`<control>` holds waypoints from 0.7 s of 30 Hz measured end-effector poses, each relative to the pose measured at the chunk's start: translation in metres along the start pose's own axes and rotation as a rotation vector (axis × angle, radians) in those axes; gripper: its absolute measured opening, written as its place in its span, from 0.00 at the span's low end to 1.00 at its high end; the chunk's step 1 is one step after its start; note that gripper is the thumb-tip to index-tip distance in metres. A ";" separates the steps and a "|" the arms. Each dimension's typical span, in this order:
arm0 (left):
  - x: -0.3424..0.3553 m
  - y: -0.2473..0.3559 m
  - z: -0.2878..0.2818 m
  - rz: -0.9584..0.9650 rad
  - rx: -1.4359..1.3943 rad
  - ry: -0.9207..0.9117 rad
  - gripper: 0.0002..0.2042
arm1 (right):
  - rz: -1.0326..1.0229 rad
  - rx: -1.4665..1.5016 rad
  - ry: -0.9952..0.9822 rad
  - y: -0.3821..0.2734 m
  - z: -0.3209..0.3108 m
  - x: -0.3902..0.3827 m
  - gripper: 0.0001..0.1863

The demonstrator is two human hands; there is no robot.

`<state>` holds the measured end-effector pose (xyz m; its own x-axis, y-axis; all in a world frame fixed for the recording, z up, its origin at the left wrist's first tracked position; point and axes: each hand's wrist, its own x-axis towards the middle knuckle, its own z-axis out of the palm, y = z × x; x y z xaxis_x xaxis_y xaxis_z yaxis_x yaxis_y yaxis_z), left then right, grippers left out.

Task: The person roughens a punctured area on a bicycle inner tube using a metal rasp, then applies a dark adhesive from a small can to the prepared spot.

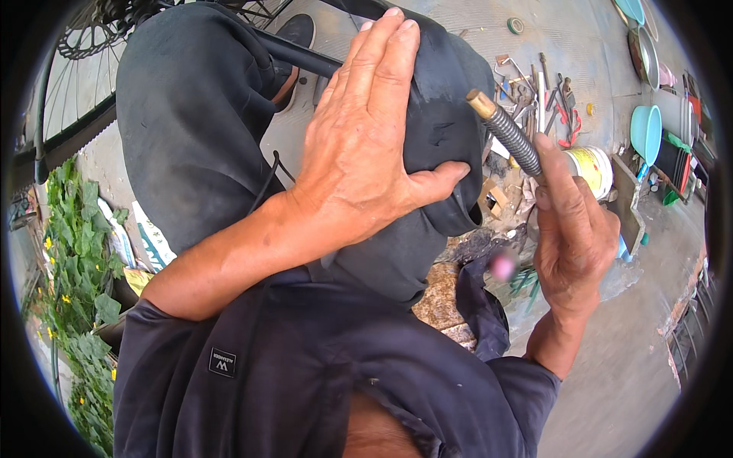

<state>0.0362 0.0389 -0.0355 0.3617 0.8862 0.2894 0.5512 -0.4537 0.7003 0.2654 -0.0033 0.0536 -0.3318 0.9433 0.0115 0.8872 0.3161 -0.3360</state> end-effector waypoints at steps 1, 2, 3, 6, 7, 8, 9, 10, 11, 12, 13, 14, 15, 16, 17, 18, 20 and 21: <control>-0.001 0.003 -0.003 -0.053 -0.009 -0.039 0.57 | -0.014 0.002 0.002 -0.003 0.000 0.003 0.31; -0.002 0.006 -0.005 -0.101 -0.016 -0.076 0.57 | -0.036 -0.042 -0.054 -0.003 0.002 0.008 0.31; -0.004 0.007 -0.004 -0.127 -0.021 -0.084 0.57 | -0.058 -0.085 -0.111 -0.003 0.003 0.010 0.30; -0.002 0.006 -0.003 -0.165 -0.015 -0.064 0.58 | 0.089 0.161 0.099 0.018 0.015 -0.008 0.23; -0.003 0.006 -0.003 -0.167 -0.018 -0.063 0.59 | 0.243 0.329 0.163 0.017 0.020 -0.016 0.24; -0.003 0.006 -0.005 -0.168 -0.020 -0.066 0.59 | 0.386 0.506 0.256 0.014 0.025 -0.020 0.25; -0.004 0.006 -0.007 -0.169 -0.022 -0.070 0.60 | 0.479 0.698 0.284 0.004 0.031 -0.018 0.27; -0.004 0.004 -0.007 -0.163 -0.028 -0.075 0.60 | 0.573 0.883 0.339 -0.007 0.038 -0.014 0.28; -0.004 0.005 -0.009 -0.178 -0.054 -0.081 0.60 | 0.615 0.965 0.316 -0.013 0.044 -0.011 0.29; -0.004 0.006 -0.011 -0.192 -0.081 -0.088 0.59 | 0.657 0.982 0.274 -0.016 0.052 -0.004 0.26; -0.004 0.007 -0.014 -0.213 -0.101 -0.093 0.59 | 0.700 1.134 0.307 -0.025 0.055 0.002 0.19; -0.006 0.005 -0.014 -0.225 -0.138 -0.081 0.58 | 0.756 1.208 0.308 -0.028 0.060 0.007 0.16; -0.010 0.000 -0.014 -0.238 -0.175 -0.070 0.57 | 0.813 1.281 0.308 -0.028 0.063 0.012 0.13; -0.013 -0.003 -0.015 -0.253 -0.212 -0.054 0.56 | 0.792 1.260 0.327 -0.027 0.067 0.013 0.11; -0.015 -0.003 -0.019 -0.250 -0.158 -0.017 0.50 | 0.771 1.239 0.346 -0.026 0.073 0.013 0.11; -0.018 -0.004 -0.020 -0.302 -0.199 0.073 0.41 | 0.751 1.217 0.365 -0.025 0.076 0.014 0.10; -0.022 -0.002 -0.025 -0.473 -0.355 0.153 0.25 | 0.730 1.245 0.341 -0.026 0.077 0.016 0.09; -0.020 0.004 -0.031 -0.590 -0.471 0.141 0.20 | 0.720 1.258 0.329 -0.026 0.077 0.017 0.09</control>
<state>0.0078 0.0220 -0.0187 -0.0094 0.9871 -0.1599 0.2328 0.1577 0.9597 0.2116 -0.0039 -0.0101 0.2854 0.8896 -0.3566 -0.0838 -0.3475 -0.9339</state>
